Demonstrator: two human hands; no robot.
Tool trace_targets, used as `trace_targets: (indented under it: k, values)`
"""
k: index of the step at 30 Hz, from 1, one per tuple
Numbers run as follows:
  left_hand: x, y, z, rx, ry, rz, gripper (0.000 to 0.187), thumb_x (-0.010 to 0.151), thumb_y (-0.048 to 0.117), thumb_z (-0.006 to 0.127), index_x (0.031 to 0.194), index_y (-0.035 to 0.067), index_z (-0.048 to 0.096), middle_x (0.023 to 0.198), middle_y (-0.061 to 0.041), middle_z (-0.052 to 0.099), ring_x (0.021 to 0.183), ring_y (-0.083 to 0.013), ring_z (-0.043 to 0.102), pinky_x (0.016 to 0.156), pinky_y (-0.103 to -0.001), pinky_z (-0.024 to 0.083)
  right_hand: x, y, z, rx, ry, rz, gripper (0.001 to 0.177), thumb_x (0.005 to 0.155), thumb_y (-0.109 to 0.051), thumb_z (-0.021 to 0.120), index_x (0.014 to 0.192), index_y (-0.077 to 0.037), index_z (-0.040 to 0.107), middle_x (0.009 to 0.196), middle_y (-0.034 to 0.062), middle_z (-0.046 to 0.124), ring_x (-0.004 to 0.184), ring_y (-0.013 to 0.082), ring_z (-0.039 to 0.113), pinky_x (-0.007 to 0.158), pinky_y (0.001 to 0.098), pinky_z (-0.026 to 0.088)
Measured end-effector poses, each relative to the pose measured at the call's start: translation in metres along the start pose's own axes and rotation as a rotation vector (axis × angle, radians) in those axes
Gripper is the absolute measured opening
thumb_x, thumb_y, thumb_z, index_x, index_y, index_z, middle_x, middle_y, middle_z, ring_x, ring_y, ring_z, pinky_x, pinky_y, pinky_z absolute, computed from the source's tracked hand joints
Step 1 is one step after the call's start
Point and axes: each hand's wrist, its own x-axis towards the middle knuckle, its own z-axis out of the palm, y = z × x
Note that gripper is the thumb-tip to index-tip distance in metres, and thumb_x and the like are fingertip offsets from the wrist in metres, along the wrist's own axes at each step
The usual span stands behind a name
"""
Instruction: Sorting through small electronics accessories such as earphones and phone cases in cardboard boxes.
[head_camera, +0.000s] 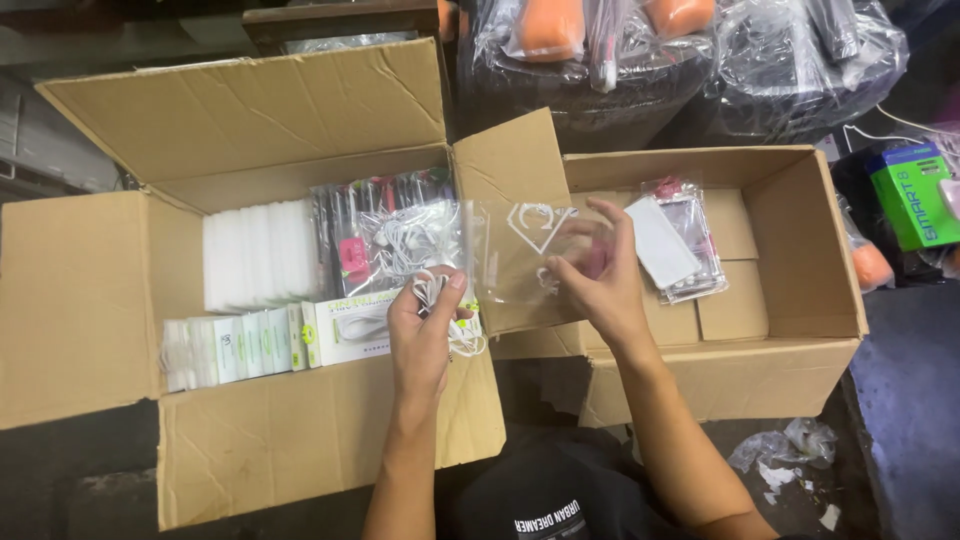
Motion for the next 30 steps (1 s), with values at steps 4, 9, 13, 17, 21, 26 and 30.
trace_targets:
  k: [4,9,13,17,21,26,30]
  values:
    - [0.003,0.007,-0.011,-0.029,-0.069,-0.007,0.014,0.096,0.012,0.071,0.103,0.001,0.072,0.091,-0.002,0.067,0.074,-0.0052,0.062,0.069,-0.028,0.06,-0.005,-0.022,0.021,-0.452,0.055,-0.203,0.081,0.084,-0.003,0.077,0.151,-0.003,0.031,0.141,0.0211,0.049,0.118,0.0259,0.058,0.093,0.0345,0.056]
    - [0.005,0.019,-0.014,-0.01,-0.218,-0.015,0.019,0.097,0.012,0.069,0.11,0.0,0.073,0.105,-0.012,0.074,0.065,-0.0063,0.058,0.07,-0.028,0.059,-0.005,-0.057,0.033,-0.912,-0.198,-0.515,0.09,0.068,-0.027,0.094,0.14,-0.007,0.043,0.16,0.0277,0.027,0.152,0.0446,0.03,0.123,0.0528,0.034]
    - [0.004,0.024,-0.017,-0.061,-0.332,-0.013,0.017,0.099,0.011,0.066,0.109,-0.002,0.07,0.112,-0.015,0.074,0.066,-0.006,0.058,0.07,-0.028,0.059,0.002,-0.057,0.036,-0.786,-0.435,-0.508,0.097,0.063,-0.039,0.099,0.137,-0.011,0.043,0.165,0.0236,0.028,0.156,0.0422,0.029,0.126,0.0508,0.032]
    - [0.003,0.03,-0.024,-0.151,-0.467,-0.086,0.013,0.1,0.01,0.062,0.106,-0.001,0.064,0.118,-0.021,0.074,0.063,-0.007,0.059,0.066,-0.027,0.056,0.008,-0.038,0.041,-0.703,-0.501,-0.486,0.124,0.062,-0.038,0.099,0.155,-0.007,0.025,0.164,0.0231,0.032,0.154,0.0403,0.034,0.126,0.0518,0.033]
    - [-0.001,0.039,-0.025,-0.266,-0.517,-0.176,0.014,0.098,0.01,0.062,0.107,-0.001,0.063,0.11,-0.021,0.074,0.062,-0.0085,0.06,0.07,-0.035,0.064,0.004,-0.024,0.046,-0.586,-0.514,-0.416,0.137,0.06,-0.033,0.101,0.165,-0.007,0.016,0.156,0.0171,0.045,0.149,0.0329,0.046,0.126,0.0479,0.037]
    - [-0.004,0.022,-0.036,-0.392,-0.541,-0.205,0.012,0.102,0.009,0.064,0.109,-0.001,0.062,0.087,-0.012,0.063,0.063,-0.013,0.061,0.063,-0.036,0.06,-0.008,-0.001,0.05,-0.332,-0.515,-0.357,0.145,0.053,-0.032,0.103,0.164,-0.006,0.015,0.148,0.0133,0.049,0.142,0.0274,0.047,0.125,0.0431,0.035]
    - [-0.004,0.039,-0.032,-0.288,-0.472,-0.145,0.012,0.098,0.008,0.063,0.107,-0.001,0.062,0.1,-0.011,0.07,0.062,-0.0114,0.061,0.055,-0.028,0.051,-0.009,0.021,0.045,-0.104,-0.479,-0.22,0.133,0.055,-0.023,0.103,0.161,-0.006,0.026,0.136,0.0107,0.046,0.131,0.0215,0.047,0.117,0.039,0.036]
